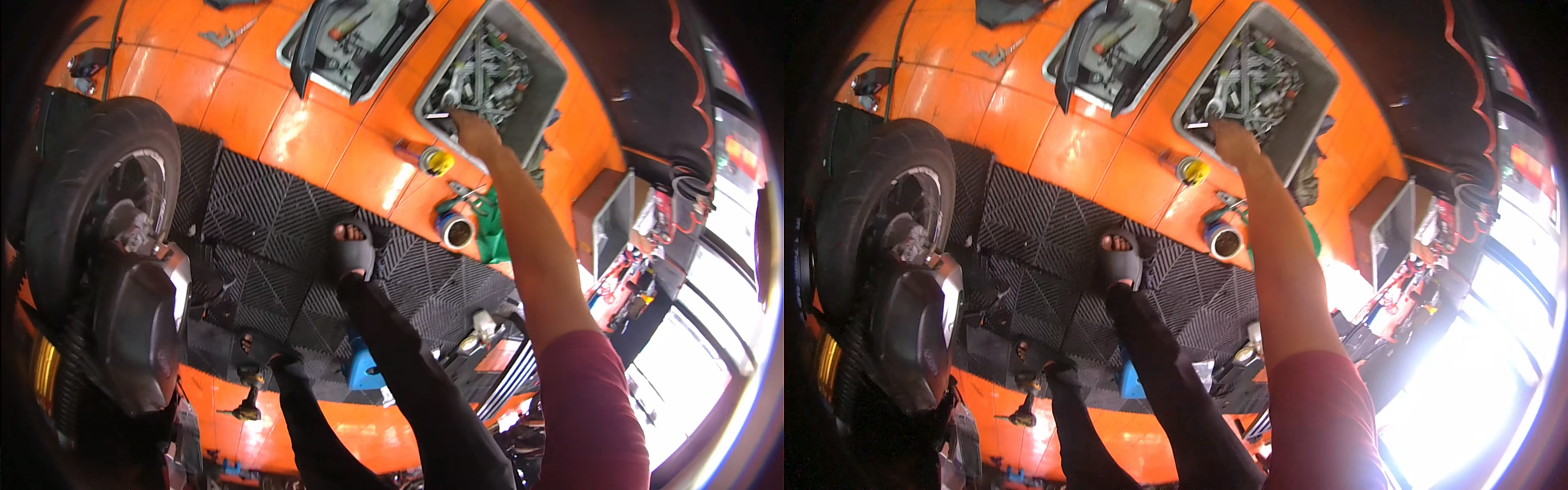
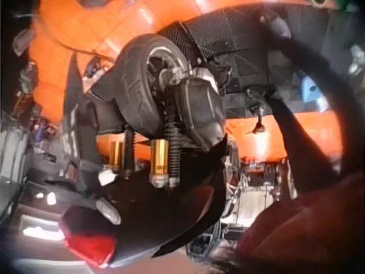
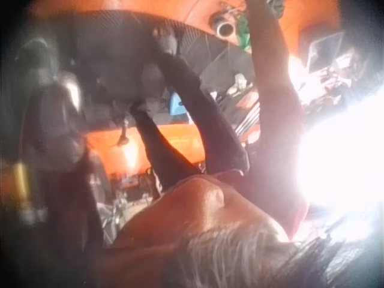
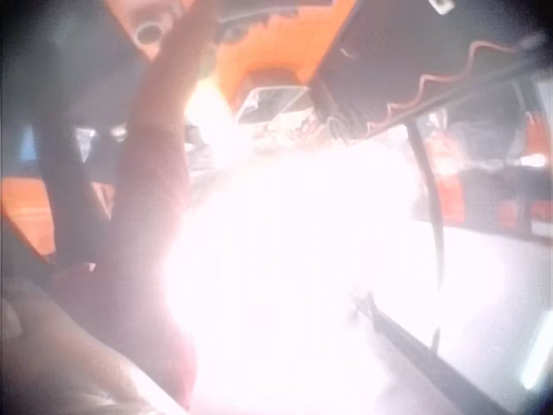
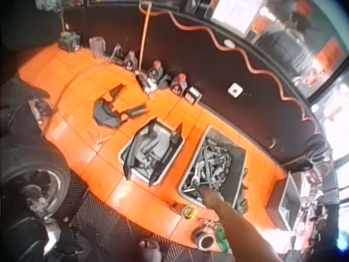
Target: The person uses an impact driver to remove screws from the inner storage compartment of a motorcycle, then uses a screwdriver to loosen connections on the battery and manipulate internal wiring.
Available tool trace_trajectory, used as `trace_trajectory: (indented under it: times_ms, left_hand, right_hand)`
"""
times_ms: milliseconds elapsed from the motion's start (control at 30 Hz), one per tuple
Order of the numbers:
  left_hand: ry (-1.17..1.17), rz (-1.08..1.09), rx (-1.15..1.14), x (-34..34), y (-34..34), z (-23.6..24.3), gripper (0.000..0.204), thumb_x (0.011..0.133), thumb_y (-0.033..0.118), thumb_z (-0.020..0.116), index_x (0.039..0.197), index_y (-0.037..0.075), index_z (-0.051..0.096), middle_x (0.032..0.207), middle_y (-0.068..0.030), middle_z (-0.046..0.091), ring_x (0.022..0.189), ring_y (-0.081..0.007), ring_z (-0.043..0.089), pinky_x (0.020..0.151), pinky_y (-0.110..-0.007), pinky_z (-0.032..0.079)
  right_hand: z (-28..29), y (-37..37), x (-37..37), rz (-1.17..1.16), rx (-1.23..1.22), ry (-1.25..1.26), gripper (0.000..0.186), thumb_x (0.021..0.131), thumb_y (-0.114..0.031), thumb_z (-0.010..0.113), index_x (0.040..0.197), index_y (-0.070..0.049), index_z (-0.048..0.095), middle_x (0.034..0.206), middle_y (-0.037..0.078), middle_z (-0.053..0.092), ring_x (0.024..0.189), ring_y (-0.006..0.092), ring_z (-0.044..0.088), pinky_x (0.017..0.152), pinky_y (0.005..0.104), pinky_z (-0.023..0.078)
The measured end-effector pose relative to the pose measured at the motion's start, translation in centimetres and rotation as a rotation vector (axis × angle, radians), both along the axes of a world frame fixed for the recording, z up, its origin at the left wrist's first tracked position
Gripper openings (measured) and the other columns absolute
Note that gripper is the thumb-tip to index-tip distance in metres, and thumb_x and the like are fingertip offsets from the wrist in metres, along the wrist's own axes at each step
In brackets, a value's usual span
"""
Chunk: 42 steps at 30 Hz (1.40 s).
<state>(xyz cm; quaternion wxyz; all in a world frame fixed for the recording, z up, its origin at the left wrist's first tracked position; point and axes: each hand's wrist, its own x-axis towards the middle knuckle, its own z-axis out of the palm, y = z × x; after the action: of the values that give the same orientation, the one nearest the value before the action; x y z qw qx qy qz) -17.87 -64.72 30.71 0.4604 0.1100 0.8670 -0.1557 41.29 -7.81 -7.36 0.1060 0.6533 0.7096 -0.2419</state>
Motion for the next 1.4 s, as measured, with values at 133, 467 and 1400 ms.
trace_trajectory:
  times_ms: [133,467,1400]
  left_hand:
    - [-0.006,-0.076,-0.07,2.0,3.6,0.6,0.043,0.091,0.03,0.068,0.12,0.001,0.055,0.108,-0.0156,0.061,0.098,-0.0251,0.059,0.084,-0.036,0.05]
    - [-0.128,-0.201,0.13,7.7,12.9,2.6,0.062,0.084,0.031,0.076,0.131,0.002,0.049,0.125,-0.0186,0.054,0.117,-0.0291,0.051,0.096,-0.04,0.045]
    - [-0.63,1.487,1.64,-31.5,21.8,22.1,0.06,0.098,0.034,0.052,0.144,0.001,0.034,0.143,-0.0182,0.045,0.133,-0.0294,0.045,0.106,-0.042,0.038]
  right_hand:
    - [-3.7,1.8,-0.5,0.143,-0.075,-0.277,0.036,0.094,-0.012,0.042,0.124,-0.015,0.06,0.126,0.005,0.062,0.12,0.0279,0.056,0.099,0.0474,0.045]
    - [16.7,-4.1,-4.3,-0.235,0.647,0.288,0.005,0.088,-0.005,0.06,0.092,-0.002,0.062,0.086,0.015,0.062,0.084,0.0366,0.059,0.073,0.048,0.045]
    - [68.8,-12.1,-84.0,1.097,-0.402,0.685,0.054,0.086,-0.025,0.073,0.137,-0.016,0.055,0.108,0.023,0.067,0.088,0.0371,0.069,0.081,0.0402,0.054]
